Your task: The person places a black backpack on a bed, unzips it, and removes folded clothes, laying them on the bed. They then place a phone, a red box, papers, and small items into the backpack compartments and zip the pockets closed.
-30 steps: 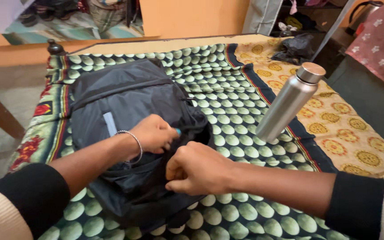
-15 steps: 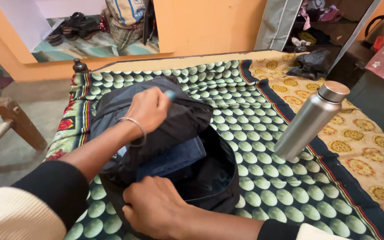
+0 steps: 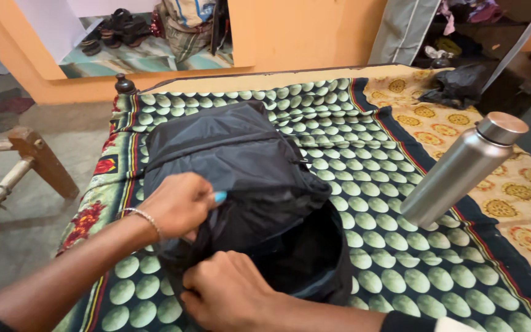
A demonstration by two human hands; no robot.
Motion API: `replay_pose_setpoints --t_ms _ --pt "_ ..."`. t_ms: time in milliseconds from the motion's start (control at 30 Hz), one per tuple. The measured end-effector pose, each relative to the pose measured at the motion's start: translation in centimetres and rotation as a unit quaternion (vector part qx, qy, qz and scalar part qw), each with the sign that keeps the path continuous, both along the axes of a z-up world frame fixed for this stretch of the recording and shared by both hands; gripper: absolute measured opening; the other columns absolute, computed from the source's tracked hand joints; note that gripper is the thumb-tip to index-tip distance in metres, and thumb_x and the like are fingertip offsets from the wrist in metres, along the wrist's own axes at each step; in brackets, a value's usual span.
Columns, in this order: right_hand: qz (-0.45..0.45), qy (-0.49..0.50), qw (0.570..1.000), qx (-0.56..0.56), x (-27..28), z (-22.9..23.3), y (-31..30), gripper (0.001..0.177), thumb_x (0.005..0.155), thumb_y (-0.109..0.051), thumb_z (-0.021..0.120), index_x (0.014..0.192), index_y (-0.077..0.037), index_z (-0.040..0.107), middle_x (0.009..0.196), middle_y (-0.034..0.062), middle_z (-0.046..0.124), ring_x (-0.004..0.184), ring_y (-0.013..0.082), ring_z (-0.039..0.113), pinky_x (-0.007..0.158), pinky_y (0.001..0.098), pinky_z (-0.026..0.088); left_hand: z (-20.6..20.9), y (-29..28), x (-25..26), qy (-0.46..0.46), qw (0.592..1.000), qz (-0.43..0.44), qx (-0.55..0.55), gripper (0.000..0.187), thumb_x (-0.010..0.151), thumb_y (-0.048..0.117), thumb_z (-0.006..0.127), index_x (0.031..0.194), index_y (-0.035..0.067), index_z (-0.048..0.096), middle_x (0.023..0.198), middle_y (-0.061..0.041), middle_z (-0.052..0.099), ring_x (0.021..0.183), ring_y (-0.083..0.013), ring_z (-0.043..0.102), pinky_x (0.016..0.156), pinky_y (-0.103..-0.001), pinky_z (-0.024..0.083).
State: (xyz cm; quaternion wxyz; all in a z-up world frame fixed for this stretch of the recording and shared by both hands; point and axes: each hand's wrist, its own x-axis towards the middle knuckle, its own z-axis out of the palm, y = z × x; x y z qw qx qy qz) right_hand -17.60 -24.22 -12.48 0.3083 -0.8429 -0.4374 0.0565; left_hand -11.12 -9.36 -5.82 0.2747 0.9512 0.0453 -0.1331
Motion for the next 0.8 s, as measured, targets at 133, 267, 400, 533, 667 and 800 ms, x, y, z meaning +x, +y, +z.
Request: replay_pose_setpoints --t_ms 133,267,400,533,667,800 --pt "-0.005 -0.064 0.996 -0.062 0.0 -0.1 4.0 0.009 0.076 -0.01 0.071 0.069 -0.004 0.069 0.075 0.0199 0.069 0.073 0.0397 0.07 0.066 0.0501 0.055 -0.1 0.1 2.1 -0.26 0.965 -0.001 0.029 0.039 0.094 0.034 0.065 0.077 0.001 0.071 0.076 -0.028 0.066 0.08 -0.0474 0.066 0.071 -0.053 0.05" --pt "-0.049 -0.058 0.997 -0.02 1.6 -0.8 7.0 0.003 0.073 -0.004 0.068 0.07 -0.004 0.068 0.076 0.0218 0.07 0.075 0.0406 0.071 0.067 0.0508 0.055 0.2 -0.4 5.3 -0.308 0.945 0.098 -0.049 0.039 0.094 0.036 0.063 0.079 0.001 0.071 0.082 -0.028 0.066 0.084 -0.0479 0.065 0.074 -0.053 0.049" --pt "-0.088 -0.081 0.993 0.012 3.6 -2.3 9.6 0.004 0.071 -0.001 0.066 0.073 -0.003 0.068 0.078 0.0234 0.07 0.079 0.0412 0.072 0.069 0.0504 0.056 0.5 -1.1 9.3 -0.4 0.891 0.177 -0.121 0.034 0.094 0.034 0.062 0.084 0.003 0.072 0.088 -0.027 0.067 0.089 -0.0456 0.066 0.075 -0.051 0.05" --pt "-0.093 -0.07 0.993 -0.014 5.5 -3.7 10.2 0.008 0.075 -0.003 0.065 0.077 -0.004 0.073 0.082 0.0228 0.072 0.082 0.0405 0.072 0.074 0.05 0.057 1.9 1.5 13.1 -0.448 0.855 0.24 -0.106 0.039 0.099 0.036 0.059 0.083 0.002 0.07 0.085 -0.026 0.067 0.084 -0.0464 0.065 0.072 -0.054 0.048" --pt "-0.01 0.036 0.996 0.085 7.7 -2.5 7.7 0.029 0.082 -0.018 0.069 0.109 -0.007 0.073 0.089 0.0164 0.076 0.085 0.0362 0.073 0.079 0.048 0.057 1.4 4.0 13.1 -0.513 0.836 0.191 -0.044 0.038 0.103 0.03 0.055 0.083 0.0 0.067 0.084 -0.027 0.066 0.084 -0.048 0.065 0.073 -0.057 0.046" --pt "-0.053 -0.087 0.994 0.045 10.6 1.3 1.6 0.03 0.087 -0.026 0.067 0.113 -0.014 0.075 0.095 0.0132 0.077 0.09 0.0325 0.075 0.079 0.044 0.059 0.5 4.0 10.1 -0.551 0.83 0.074 0.041 0.036 0.108 0.027 0.053 0.089 0.0 0.067 0.087 -0.028 0.067 0.085 -0.0512 0.062 0.071 -0.061 0.044"
